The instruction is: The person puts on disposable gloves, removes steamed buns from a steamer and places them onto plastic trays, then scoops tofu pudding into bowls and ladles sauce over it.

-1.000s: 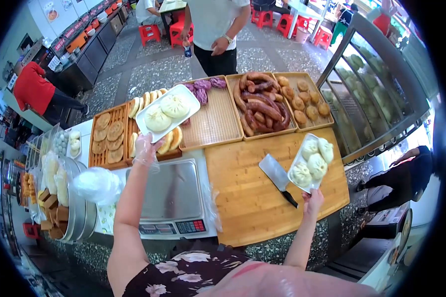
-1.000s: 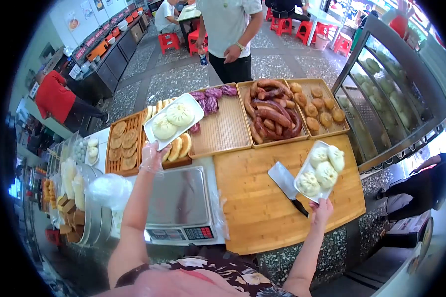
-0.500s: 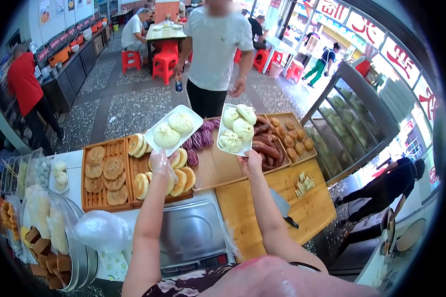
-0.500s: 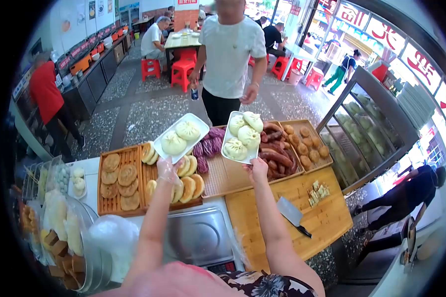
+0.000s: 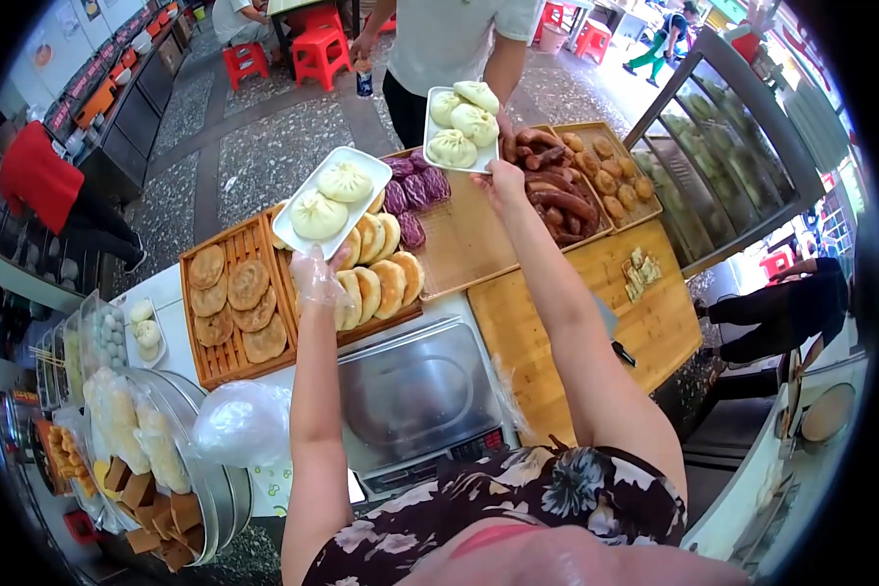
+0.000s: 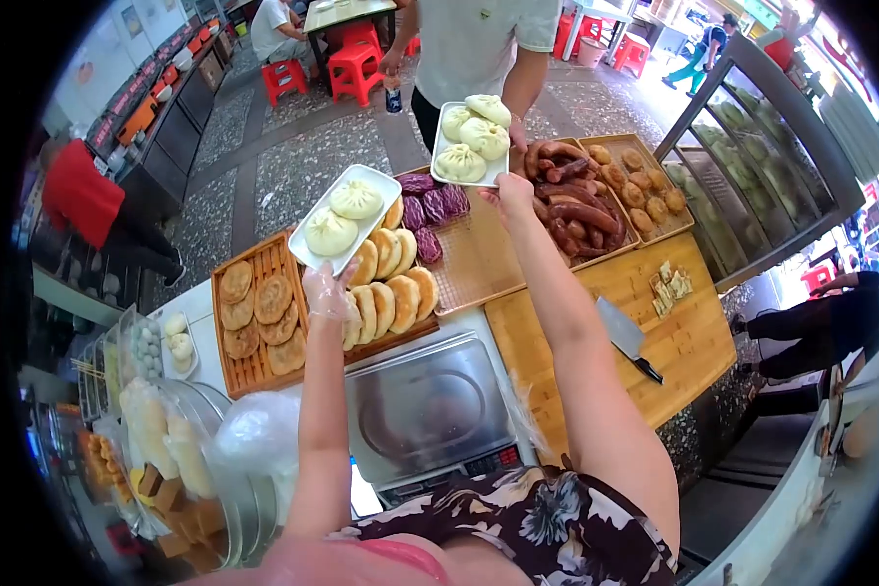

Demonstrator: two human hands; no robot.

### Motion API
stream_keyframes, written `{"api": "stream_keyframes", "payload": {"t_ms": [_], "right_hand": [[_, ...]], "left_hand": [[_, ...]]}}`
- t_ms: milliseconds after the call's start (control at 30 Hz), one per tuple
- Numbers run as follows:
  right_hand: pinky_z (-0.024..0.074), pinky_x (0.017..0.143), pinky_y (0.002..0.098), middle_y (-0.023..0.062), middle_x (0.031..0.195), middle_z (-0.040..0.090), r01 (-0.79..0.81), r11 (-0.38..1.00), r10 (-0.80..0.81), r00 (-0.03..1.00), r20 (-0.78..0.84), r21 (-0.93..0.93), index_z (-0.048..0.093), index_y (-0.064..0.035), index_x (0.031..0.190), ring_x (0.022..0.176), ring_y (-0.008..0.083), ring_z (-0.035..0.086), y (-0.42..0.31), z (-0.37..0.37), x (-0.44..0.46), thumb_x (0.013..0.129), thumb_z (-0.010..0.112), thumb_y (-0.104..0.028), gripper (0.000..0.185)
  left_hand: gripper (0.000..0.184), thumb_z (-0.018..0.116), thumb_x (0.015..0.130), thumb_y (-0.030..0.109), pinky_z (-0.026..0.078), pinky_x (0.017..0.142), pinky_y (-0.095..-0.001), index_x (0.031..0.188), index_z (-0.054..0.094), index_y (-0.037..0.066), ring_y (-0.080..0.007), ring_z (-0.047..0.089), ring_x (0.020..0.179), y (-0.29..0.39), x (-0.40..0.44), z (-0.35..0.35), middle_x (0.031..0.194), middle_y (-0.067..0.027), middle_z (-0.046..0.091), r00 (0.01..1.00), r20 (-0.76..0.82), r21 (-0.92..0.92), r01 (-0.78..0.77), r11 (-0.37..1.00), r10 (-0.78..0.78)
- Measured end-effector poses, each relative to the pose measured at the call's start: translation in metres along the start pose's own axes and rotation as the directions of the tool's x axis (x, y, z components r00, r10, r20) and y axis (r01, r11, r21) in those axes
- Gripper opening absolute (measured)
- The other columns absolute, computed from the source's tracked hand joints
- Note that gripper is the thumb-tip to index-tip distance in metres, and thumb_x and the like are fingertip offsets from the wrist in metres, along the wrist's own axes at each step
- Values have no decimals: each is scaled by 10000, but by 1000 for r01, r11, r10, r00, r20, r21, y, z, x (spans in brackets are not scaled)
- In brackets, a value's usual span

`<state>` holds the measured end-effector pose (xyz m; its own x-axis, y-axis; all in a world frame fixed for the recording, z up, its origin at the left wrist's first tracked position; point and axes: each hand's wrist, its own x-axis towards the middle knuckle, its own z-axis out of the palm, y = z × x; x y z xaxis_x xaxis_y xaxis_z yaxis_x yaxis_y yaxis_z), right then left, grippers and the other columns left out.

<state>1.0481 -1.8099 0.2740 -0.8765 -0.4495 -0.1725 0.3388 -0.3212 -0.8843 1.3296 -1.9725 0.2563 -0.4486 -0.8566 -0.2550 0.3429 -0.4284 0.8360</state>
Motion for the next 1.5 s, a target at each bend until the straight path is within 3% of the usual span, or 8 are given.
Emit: {"api": "stream_keyframes", "payload": {"t_ms": [333, 433, 867, 1000, 1133, 1300, 1433, 1500], "right_hand": [[509, 516, 262, 149, 813, 585, -58, 998, 58, 996, -61, 15, 504, 108, 926, 628, 220, 601, 24, -2, 9, 791, 433, 4, 185], [512, 518, 275, 160, 798, 584, -71, 997, 70, 994, -82, -8, 504, 113, 919, 618, 226, 600, 28, -2, 13, 810, 437, -10, 178], [498, 550, 279, 149, 844, 588, -68, 995, 72, 995, -69, 68, 481, 60, 1007, 669, 227, 597, 27, -12, 30, 853, 460, -117, 235], [492, 576, 250, 163, 879, 610, -67, 993, 63, 997, 37, 97, 500, 47, 1005, 691, 206, 595, 17, -12, 31, 884, 475, -165, 245], [497, 572, 264, 157, 851, 621, -101, 992, 98, 994, 55, 71, 518, 35, 979, 664, 192, 595, 11, -5, 32, 881, 471, -147, 212], [473, 588, 255, 96, 850, 635, -34, 997, 49, 976, 213, -75, 549, -38, 995, 662, 154, 585, 37, -12, -31, 874, 510, -233, 233], [446, 532, 253, 58, 725, 612, -37, 965, 16, 996, -83, -261, 568, -38, 906, 613, 134, 572, 105, -70, -97, 906, 472, -243, 227], [418, 468, 290, 68, 665, 575, 117, 856, -204, 971, -121, -504, 560, -27, 859, 553, 166, 549, 139, -116, -124, 908, 459, -242, 242]], "left_hand": [[297, 303, 898, 18, 554, 516, -251, 1167, 399, -65, -252, 645, 751, -3, -10, 12, 1004, -195, 577, 999, 5, 23, 33, 999, -33], [297, 335, 889, 26, 552, 617, -284, 1166, 393, -66, -261, 629, 798, -3, -10, 18, 1027, -180, 563, 999, 50, 25, 20, 999, -21], [311, 335, 868, 17, 542, 586, -271, 1167, 384, -54, -272, 637, 774, -8, 4, 36, 1002, -188, 572, 998, 65, -11, -19, 1000, 20], [304, 330, 876, 21, 548, 581, -273, 1165, 381, -58, -269, 638, 767, -10, 9, 42, 991, -193, 572, 998, 65, 0, -22, 1000, 22], [293, 262, 909, 12, 581, 503, -270, 1178, 365, -40, -265, 644, 721, -7, 15, 51, 998, -191, 568, 998, 65, -8, 20, 1000, -19], [279, 306, 888, 7, 560, 553, -261, 1143, 390, -65, -259, 636, 706, 4, 12, 63, 959, -193, 573, 998, 62, -9, 3, 1000, -2], [311, 235, 898, 8, 573, 521, -275, 1166, 382, -49, -263, 638, 719, 6, 33, 64, 993, -193, 567, 994, 109, -13, 0, 1000, 2], [306, 245, 897, 10, 571, 522, -273, 1157, 394, -49, -256, 637, 720, 15, 33, 71, 985, -187, 571, 995, 102, -31, 10, 999, -7]]}}
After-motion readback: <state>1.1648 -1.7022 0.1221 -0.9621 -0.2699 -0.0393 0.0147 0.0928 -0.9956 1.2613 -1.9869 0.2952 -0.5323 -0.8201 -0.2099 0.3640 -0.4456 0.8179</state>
